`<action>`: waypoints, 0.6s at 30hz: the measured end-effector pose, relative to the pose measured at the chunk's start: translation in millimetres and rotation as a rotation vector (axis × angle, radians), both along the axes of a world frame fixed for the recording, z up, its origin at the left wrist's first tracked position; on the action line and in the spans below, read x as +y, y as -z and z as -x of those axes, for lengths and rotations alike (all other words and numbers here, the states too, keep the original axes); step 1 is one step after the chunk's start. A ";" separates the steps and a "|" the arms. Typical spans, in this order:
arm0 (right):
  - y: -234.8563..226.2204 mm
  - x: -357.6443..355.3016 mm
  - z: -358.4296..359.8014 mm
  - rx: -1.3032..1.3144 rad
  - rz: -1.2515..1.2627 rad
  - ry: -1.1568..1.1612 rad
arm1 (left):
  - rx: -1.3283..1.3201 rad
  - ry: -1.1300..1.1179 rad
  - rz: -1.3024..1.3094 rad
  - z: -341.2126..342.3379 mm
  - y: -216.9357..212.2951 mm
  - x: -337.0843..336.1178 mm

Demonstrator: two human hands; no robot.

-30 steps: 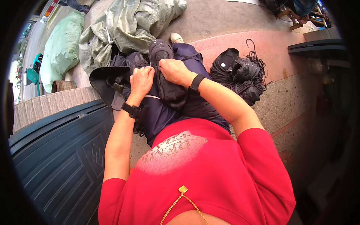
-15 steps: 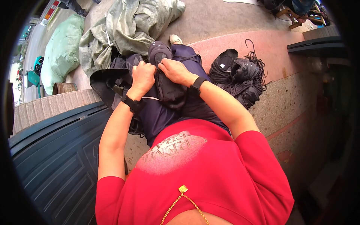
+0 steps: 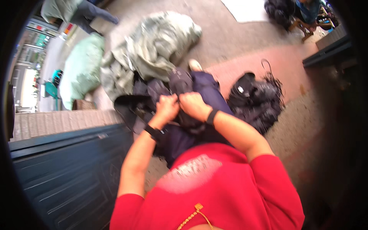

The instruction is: Insert and thread laces into a pair of black sneakers.

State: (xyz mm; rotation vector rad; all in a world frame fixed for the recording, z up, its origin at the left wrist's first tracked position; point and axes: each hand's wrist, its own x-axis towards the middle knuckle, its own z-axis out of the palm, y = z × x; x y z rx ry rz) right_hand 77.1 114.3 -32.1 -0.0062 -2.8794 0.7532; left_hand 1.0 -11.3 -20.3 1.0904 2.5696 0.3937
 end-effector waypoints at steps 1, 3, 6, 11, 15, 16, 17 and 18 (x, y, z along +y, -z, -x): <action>1.4 -2.3 -1.0 -0.033 -0.022 0.011 | -0.035 0.012 0.054 -0.4 1.3 1.7; 6.2 -7.5 -7.8 0.029 -0.111 -0.015 | -0.076 0.025 0.095 -4.7 -0.6 -2.6; 3.1 -10.9 -18.4 0.030 -0.316 -0.068 | -0.118 0.042 0.082 -6.7 -0.4 -5.5; 1.5 -20.9 -9.6 -0.113 -0.386 -0.112 | -0.114 0.018 -0.026 -5.9 0.2 -12.5; 0.1 -25.4 -1.8 -0.118 -0.419 -0.093 | -0.131 -0.006 -0.008 -1.7 -3.1 -12.6; -0.7 -23.7 0.6 -0.090 -0.427 -0.106 | -0.148 -0.020 -0.048 1.3 -1.7 -12.4; 0.1 -23.6 0.8 -0.078 -0.430 -0.105 | -0.167 -0.034 -0.088 2.5 -0.3 -12.9; 2.4 -25.1 -0.6 -0.077 -0.412 -0.123 | -0.180 -0.073 -0.140 -0.5 2.2 -15.7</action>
